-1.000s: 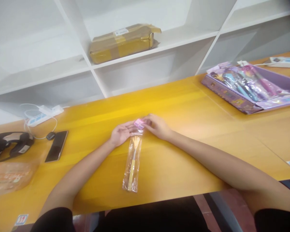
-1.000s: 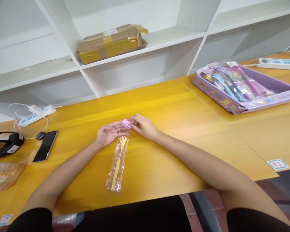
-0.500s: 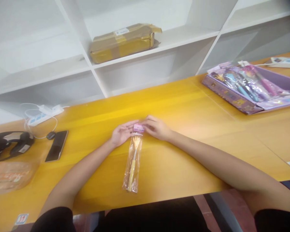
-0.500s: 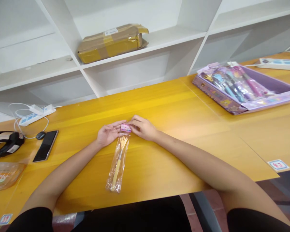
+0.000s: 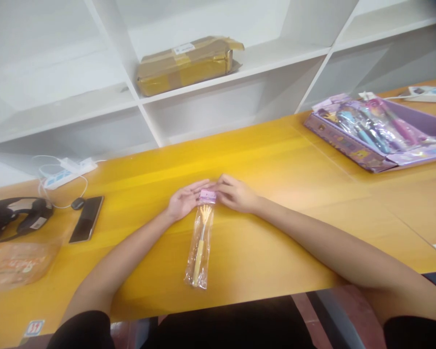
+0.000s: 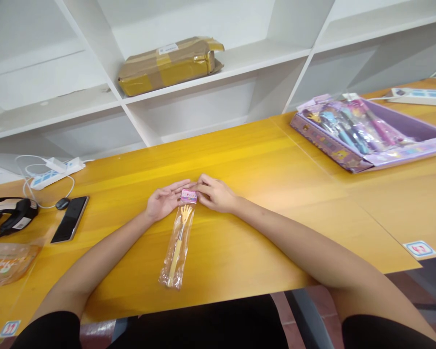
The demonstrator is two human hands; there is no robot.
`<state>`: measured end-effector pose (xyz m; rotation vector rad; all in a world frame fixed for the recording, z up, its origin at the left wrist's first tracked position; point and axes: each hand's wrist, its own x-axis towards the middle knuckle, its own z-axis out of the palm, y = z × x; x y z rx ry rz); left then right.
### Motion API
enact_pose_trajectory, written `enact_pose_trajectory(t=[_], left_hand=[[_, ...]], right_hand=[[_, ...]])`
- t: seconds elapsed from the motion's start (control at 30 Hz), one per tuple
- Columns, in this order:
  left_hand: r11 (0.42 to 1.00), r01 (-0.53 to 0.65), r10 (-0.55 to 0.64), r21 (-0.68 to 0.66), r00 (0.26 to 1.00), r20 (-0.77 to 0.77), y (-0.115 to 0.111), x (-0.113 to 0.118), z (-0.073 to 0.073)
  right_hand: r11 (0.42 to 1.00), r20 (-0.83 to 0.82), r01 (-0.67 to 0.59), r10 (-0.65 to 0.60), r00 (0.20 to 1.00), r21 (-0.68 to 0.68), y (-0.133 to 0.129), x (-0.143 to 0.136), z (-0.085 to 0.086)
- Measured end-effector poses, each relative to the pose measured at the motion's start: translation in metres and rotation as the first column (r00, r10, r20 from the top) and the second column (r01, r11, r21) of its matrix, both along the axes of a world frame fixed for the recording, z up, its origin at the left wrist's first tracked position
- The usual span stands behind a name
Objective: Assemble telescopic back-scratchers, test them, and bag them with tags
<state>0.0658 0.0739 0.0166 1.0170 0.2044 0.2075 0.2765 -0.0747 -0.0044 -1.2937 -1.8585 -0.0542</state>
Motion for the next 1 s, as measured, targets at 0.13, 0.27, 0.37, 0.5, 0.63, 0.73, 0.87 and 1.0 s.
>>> enact_pose_trajectory(t=[0.13, 0.27, 0.37, 0.5, 0.63, 0.73, 0.87, 1.0], left_hand=[[1.000, -0.009, 0.009, 0.003, 1.000, -0.002, 0.000, 0.000, 0.000], [1.000, 0.016, -0.016, 0.020, 1.000, 0.013, -0.001, 0.001, 0.003], [0.997, 0.060, -0.061, 0.039, 0.998, 0.035, -0.001, 0.001, 0.003], [0.996, 0.068, -0.071, 0.059, 0.996, 0.047, -0.001, 0.002, 0.000], [0.989, 0.007, -0.005, 0.145, 1.000, -0.019, -0.006, 0.002, -0.002], [0.967, -0.005, 0.034, 0.255, 0.993, -0.110, -0.008, 0.002, -0.005], [0.911, 0.039, 0.034, 0.410, 0.985, -0.168, -0.007, 0.003, -0.008], [0.887, 0.026, 0.049, 0.461, 0.987, -0.150, -0.009, 0.004, -0.004]], right_hand=[[1.000, 0.002, 0.010, -0.010, 1.000, -0.018, -0.001, 0.000, 0.001], [0.991, -0.115, 0.119, -0.126, 0.985, -0.066, 0.001, -0.001, 0.001], [0.986, -0.219, 0.119, -0.142, 0.965, -0.116, 0.004, 0.001, -0.001], [0.987, -0.314, 0.061, -0.105, 0.944, -0.146, 0.008, 0.003, -0.004], [0.987, -0.368, 0.119, -0.150, 0.918, -0.105, 0.007, 0.003, -0.001], [0.986, -0.368, 0.163, -0.168, 0.915, -0.046, 0.005, 0.002, 0.004], [0.994, -0.285, 0.094, -0.076, 0.956, 0.050, 0.001, -0.001, 0.006], [0.993, -0.091, 0.036, -0.026, 0.996, 0.116, 0.001, -0.002, 0.003]])
